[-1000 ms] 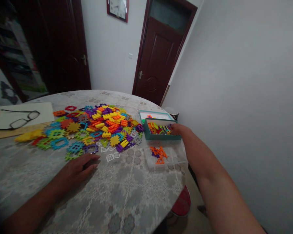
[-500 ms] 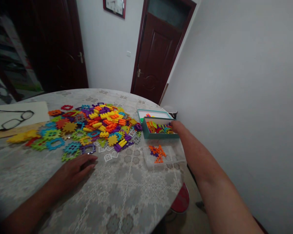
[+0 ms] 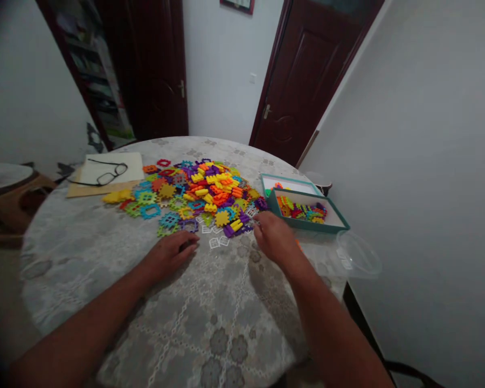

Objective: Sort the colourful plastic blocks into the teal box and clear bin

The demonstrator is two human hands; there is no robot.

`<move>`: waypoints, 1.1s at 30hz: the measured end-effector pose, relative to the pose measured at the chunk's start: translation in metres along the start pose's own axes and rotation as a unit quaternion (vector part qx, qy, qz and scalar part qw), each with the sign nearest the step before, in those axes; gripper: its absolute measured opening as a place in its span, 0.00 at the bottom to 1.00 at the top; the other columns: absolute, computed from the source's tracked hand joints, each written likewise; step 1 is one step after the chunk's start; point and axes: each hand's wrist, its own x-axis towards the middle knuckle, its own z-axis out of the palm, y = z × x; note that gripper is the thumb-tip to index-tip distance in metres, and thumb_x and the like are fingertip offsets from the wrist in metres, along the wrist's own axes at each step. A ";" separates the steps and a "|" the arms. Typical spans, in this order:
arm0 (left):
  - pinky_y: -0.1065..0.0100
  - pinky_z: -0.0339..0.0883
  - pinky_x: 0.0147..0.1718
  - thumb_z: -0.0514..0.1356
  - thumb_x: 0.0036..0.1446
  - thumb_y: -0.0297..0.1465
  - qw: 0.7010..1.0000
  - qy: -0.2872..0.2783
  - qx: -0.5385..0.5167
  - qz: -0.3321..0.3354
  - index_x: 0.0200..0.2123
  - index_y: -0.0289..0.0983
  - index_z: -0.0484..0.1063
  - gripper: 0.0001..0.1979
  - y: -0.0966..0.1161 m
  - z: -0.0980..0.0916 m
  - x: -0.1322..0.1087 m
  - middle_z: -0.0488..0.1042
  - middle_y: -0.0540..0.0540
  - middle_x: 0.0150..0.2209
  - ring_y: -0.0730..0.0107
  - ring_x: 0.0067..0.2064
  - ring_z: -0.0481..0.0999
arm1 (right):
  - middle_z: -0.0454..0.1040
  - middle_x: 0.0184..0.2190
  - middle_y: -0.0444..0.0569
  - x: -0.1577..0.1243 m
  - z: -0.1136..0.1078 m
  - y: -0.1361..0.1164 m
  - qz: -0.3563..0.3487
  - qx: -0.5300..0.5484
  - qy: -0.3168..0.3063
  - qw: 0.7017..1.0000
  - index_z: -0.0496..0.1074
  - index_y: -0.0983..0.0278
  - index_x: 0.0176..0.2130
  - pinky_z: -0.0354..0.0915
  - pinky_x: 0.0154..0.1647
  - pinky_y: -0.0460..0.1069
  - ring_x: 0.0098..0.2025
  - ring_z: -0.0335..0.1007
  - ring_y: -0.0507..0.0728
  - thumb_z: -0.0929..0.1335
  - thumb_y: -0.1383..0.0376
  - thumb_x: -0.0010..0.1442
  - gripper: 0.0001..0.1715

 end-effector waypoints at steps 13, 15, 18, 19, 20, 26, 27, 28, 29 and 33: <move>0.58 0.73 0.49 0.58 0.67 0.33 1.000 0.011 -0.015 0.020 0.47 0.39 0.78 0.10 -0.002 0.005 0.000 0.82 0.41 0.45 0.58 0.47 0.81 | 0.74 0.60 0.61 0.018 0.120 -0.023 0.085 0.081 0.083 0.990 0.71 0.65 0.64 0.63 0.69 0.58 0.64 0.68 0.65 0.65 0.75 0.60 0.33; 0.58 0.73 0.49 0.58 0.67 0.32 1.000 0.009 -0.014 0.018 0.47 0.39 0.78 0.11 -0.001 0.005 -0.001 0.82 0.41 0.45 0.58 0.47 0.81 | 0.75 0.58 0.59 0.014 0.122 -0.025 0.061 0.104 0.087 0.989 0.74 0.64 0.60 0.63 0.69 0.58 0.63 0.69 0.64 0.66 0.73 0.60 0.29; 0.58 0.73 0.51 0.58 0.67 0.32 1.000 0.008 -0.013 0.016 0.48 0.40 0.79 0.11 0.001 0.006 -0.002 0.82 0.41 0.46 0.57 0.48 0.81 | 0.75 0.56 0.57 0.009 0.119 -0.029 0.010 0.151 0.085 0.985 0.75 0.62 0.55 0.66 0.66 0.58 0.60 0.70 0.63 0.67 0.71 0.61 0.23; 0.58 0.73 0.51 0.58 0.68 0.32 1.000 0.007 -0.013 0.018 0.48 0.40 0.79 0.12 0.001 0.006 -0.002 0.82 0.41 0.46 0.57 0.48 0.81 | 0.75 0.55 0.56 0.008 0.117 -0.030 -0.005 0.164 0.081 0.983 0.76 0.62 0.54 0.67 0.65 0.58 0.59 0.71 0.63 0.67 0.70 0.61 0.22; 0.58 0.73 0.52 0.57 0.68 0.32 1.000 0.007 -0.013 0.019 0.49 0.40 0.79 0.12 0.001 0.007 -0.002 0.82 0.41 0.46 0.57 0.49 0.81 | 0.76 0.53 0.56 0.007 0.115 -0.031 -0.018 0.176 0.077 0.981 0.76 0.61 0.53 0.68 0.64 0.58 0.58 0.71 0.62 0.68 0.70 0.62 0.20; 0.58 0.73 0.53 0.58 0.66 0.29 1.000 0.002 -0.014 0.028 0.52 0.41 0.79 0.14 0.004 0.005 -0.001 0.81 0.42 0.48 0.58 0.50 0.80 | 0.79 0.49 0.52 0.005 0.112 -0.037 -0.052 0.263 0.041 0.963 0.77 0.61 0.53 0.72 0.54 0.54 0.48 0.76 0.59 0.68 0.68 0.64 0.19; 0.58 0.73 0.53 0.58 0.66 0.29 0.999 0.000 -0.014 0.029 0.52 0.41 0.79 0.15 0.005 0.004 -0.001 0.81 0.42 0.48 0.58 0.50 0.80 | 0.80 0.49 0.51 0.005 0.113 -0.036 -0.042 0.275 0.042 0.960 0.77 0.60 0.53 0.73 0.53 0.54 0.47 0.77 0.59 0.67 0.68 0.64 0.18; 0.58 0.73 0.54 0.58 0.65 0.29 1.000 0.000 -0.014 0.028 0.52 0.42 0.79 0.15 0.006 0.004 -0.001 0.81 0.43 0.48 0.58 0.50 0.80 | 0.81 0.48 0.50 0.005 0.115 -0.035 -0.029 0.278 0.051 0.959 0.77 0.60 0.52 0.72 0.54 0.54 0.48 0.78 0.59 0.65 0.69 0.65 0.19; 0.58 0.73 0.54 0.58 0.66 0.29 1.000 -0.001 -0.013 0.025 0.52 0.42 0.78 0.14 0.006 0.003 -0.001 0.81 0.43 0.48 0.58 0.51 0.80 | 0.81 0.48 0.51 0.005 0.116 -0.033 -0.014 0.274 0.067 0.959 0.77 0.60 0.52 0.72 0.56 0.55 0.50 0.78 0.59 0.64 0.70 0.65 0.19; 0.56 0.73 0.55 0.58 0.67 0.31 1.000 -0.001 -0.012 0.017 0.55 0.40 0.77 0.15 0.007 0.003 -0.002 0.80 0.41 0.52 0.57 0.52 0.80 | 0.79 0.51 0.56 0.006 0.121 -0.028 0.018 0.224 0.115 0.968 0.77 0.63 0.55 0.70 0.62 0.58 0.56 0.76 0.62 0.63 0.69 0.65 0.22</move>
